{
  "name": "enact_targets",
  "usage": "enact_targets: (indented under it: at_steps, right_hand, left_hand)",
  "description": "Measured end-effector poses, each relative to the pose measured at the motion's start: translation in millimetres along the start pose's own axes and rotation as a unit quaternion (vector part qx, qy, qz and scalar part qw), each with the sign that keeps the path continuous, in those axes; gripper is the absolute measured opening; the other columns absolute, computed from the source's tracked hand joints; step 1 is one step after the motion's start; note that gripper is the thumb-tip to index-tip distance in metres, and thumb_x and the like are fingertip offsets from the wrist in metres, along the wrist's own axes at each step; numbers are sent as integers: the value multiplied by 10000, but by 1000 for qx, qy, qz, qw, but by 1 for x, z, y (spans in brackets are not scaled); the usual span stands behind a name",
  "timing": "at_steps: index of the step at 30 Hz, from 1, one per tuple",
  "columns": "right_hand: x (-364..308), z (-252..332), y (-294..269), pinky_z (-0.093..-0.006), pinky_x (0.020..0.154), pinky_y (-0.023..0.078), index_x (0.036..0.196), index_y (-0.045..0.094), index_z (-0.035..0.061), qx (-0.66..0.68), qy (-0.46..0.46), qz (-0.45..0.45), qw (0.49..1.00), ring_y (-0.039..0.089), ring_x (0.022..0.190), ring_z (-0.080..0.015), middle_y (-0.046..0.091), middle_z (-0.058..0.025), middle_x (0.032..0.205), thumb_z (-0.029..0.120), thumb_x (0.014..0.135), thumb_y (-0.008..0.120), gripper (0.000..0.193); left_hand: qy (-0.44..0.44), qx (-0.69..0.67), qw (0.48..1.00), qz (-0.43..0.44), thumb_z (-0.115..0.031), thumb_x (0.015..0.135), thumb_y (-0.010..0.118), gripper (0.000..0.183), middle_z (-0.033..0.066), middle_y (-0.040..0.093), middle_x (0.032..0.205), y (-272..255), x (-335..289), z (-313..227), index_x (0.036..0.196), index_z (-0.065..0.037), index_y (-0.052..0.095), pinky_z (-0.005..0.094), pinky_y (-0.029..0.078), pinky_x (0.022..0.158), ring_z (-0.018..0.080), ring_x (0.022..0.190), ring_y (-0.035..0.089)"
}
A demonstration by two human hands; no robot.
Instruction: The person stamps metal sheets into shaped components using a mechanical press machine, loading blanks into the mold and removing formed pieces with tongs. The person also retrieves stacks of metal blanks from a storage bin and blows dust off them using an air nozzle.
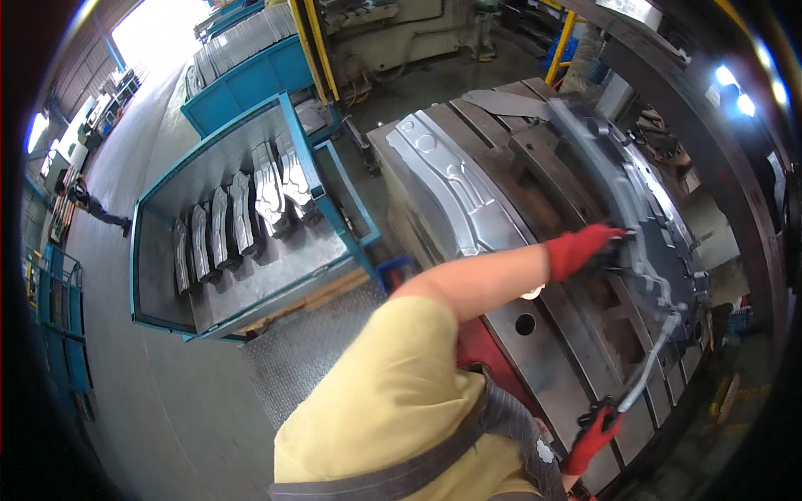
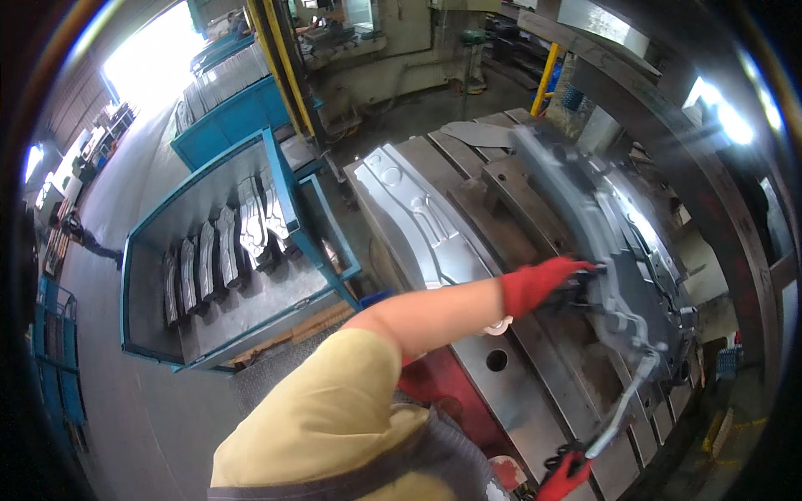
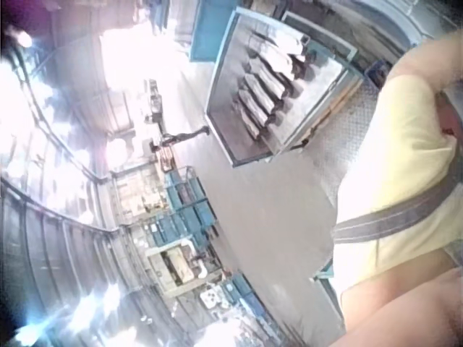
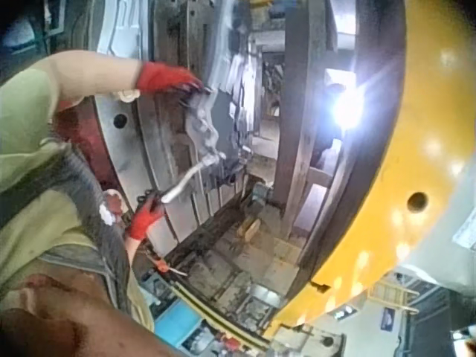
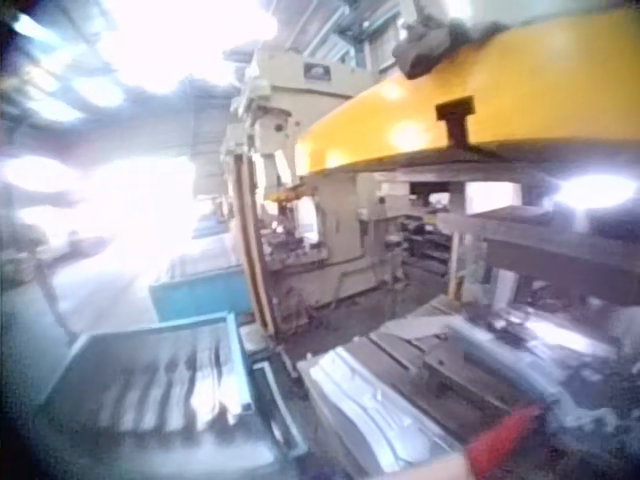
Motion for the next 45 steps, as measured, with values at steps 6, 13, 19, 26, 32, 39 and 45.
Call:
enact_targets:
  at_steps: [6,13,19,26,32,39,45]
  right_hand:
    - [-48,-16,75,-318,563,423,1039,510,-32,-149,10,220,964,527,589,-196,531,-112,686,62,765,572,295]
    - [-54,-1,170,-359,645,446,1144,496,49,-210,-99,271,934,580,709,-284,583,-160,794,124,743,603,422]
    - [-74,-7,177,-400,627,439,1133,506,53,-267,-180,210,923,576,731,-332,584,-168,803,180,739,624,430]
    - [-87,-25,180,-400,666,452,1187,454,98,-230,-119,236,937,576,757,-326,593,-153,860,216,791,563,428]
    - [-87,13,132,-229,395,387,1160,488,49,353,237,299,854,472,496,-100,508,-21,677,208,876,488,326]
    - [-101,-146,-119,-217,365,337,1129,510,86,178,179,-171,953,428,399,-88,489,-4,612,168,861,507,280]
    - [-141,-171,-228,-392,761,430,1077,495,12,-162,201,-294,921,559,891,-327,584,-206,946,298,803,519,397]
  left_hand:
    - [68,-138,962,-227,-181,814,561,197,50,558,826,-98,-138,0,967,-77,491,254,465,534,142,661,566]
    - [12,-55,935,-351,-167,779,597,217,116,546,762,-212,-207,-3,890,-12,494,333,504,559,237,727,599]
    - [-95,674,664,-309,-368,730,611,370,143,591,892,-180,-202,-64,906,-49,550,405,489,668,281,755,597]
    - [116,760,538,-345,-456,710,578,736,204,241,1363,-137,-168,-73,1298,-93,326,430,119,1057,372,1275,177]
    - [171,744,557,-328,-430,782,513,612,209,266,1359,-160,-148,-37,1254,-56,405,443,88,1065,344,1293,169]
    - [196,790,481,-324,-265,812,510,580,193,257,1370,-172,-173,-26,1305,-30,313,420,96,1067,349,1283,181]
    - [248,814,525,-33,-224,689,600,695,146,255,1383,17,-118,4,1314,-100,321,439,123,1064,352,1284,183]
Point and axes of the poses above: each hand's wrist, its own x-axis towards the middle knuckle, its own y-axis out of the palm, z = x × y, the point moved 8 cm from there along x, towards the middle knuckle
